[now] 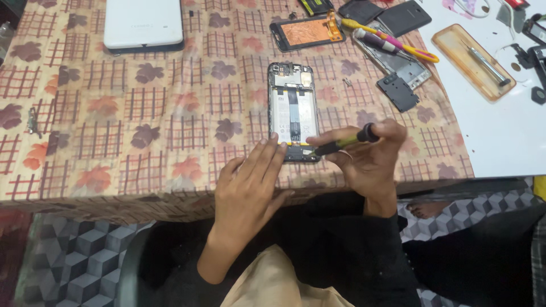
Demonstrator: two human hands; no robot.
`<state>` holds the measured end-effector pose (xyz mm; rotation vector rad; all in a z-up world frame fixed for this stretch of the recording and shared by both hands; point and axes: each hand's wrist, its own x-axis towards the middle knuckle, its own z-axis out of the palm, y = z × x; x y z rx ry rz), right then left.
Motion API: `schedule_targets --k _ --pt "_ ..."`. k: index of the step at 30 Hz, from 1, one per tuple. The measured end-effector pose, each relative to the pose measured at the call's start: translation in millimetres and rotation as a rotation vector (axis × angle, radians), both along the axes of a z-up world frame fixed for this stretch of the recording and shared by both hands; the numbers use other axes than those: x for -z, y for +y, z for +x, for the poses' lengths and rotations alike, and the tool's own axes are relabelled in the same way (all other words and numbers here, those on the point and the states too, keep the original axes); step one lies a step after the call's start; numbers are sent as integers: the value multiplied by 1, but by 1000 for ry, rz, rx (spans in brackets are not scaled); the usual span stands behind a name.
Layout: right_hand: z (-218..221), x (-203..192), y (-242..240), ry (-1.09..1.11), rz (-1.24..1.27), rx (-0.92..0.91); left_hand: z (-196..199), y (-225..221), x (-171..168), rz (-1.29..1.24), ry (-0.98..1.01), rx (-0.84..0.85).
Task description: The person assembles a smartphone by placing the battery into the chassis, connecting the motherboard, and securing components with screws. The person uses a screwdriver and a toothbrush to clean and tighten parts during the process.
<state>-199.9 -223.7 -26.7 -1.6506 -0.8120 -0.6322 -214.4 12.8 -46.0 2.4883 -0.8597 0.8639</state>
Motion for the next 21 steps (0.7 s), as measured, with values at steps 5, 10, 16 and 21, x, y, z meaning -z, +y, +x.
schedule_targets --k 5,10,16,21 --pt "1 8 3 -27 92 222 1 1 1 10 -5 -4" --pt "0 7 2 -85 -28 40 3 0 3 0 -4 0" --pt "-7 13 5 -45 87 248 3 0 6 15 11 -10" --pt "-14 13 8 64 94 192 3 0 4 18 8 -18"
